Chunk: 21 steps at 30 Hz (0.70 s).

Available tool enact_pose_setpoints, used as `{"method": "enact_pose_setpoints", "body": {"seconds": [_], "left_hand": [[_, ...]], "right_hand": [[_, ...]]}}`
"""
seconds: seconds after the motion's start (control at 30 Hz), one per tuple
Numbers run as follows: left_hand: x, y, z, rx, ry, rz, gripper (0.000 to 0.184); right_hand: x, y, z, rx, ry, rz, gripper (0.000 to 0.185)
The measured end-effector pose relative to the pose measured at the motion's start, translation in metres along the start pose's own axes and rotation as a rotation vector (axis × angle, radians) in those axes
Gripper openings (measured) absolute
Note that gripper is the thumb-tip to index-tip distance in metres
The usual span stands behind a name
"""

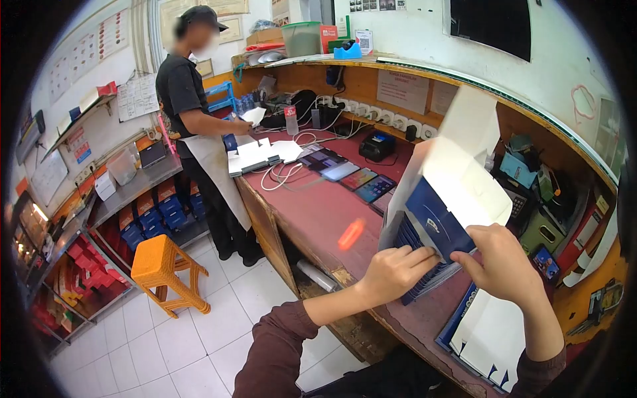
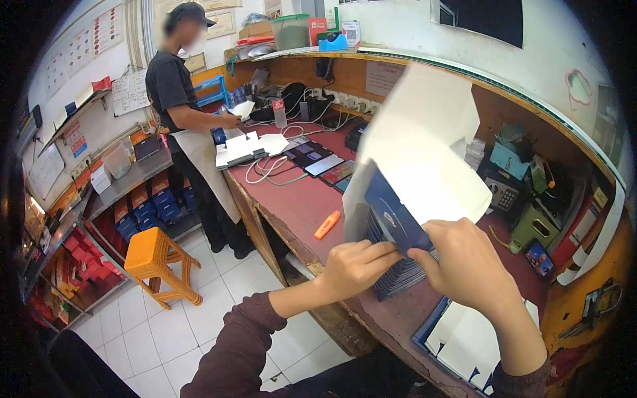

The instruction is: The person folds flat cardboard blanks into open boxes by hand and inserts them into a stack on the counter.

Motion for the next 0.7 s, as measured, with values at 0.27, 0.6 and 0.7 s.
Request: {"method": "enact_pose_setpoints", "body": {"seconds": [0.27,0.6,0.7], "left_hand": [[-0.002,-0.001,0.0,0.06,-0.018,0.032,0.016],[-0.015,0.0,0.011,0.298,-0.064,0.16,0.008],[-0.015,-0.004,0.009,0.333,-0.013,0.155,0.007]], "right_hand": [[-0.011,-0.014,-0.018,0.051,-0.023,0.007,0.022],[-0.019,-0.028,-0.016,0.161,-0.096,0.024,0.019],[-0.02,-0.032,-0.019,0.259,-0.096,0.234,0.024]]}}
Point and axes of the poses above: each hand's wrist, its own x-axis away from the middle knuckle, its own y-axis out of the back of the hand, z = x × y, the point moved 3 cm from there along -x, towards the middle knuckle, and after that the axes turned 14 degrees about z, right-handed, at the moved point
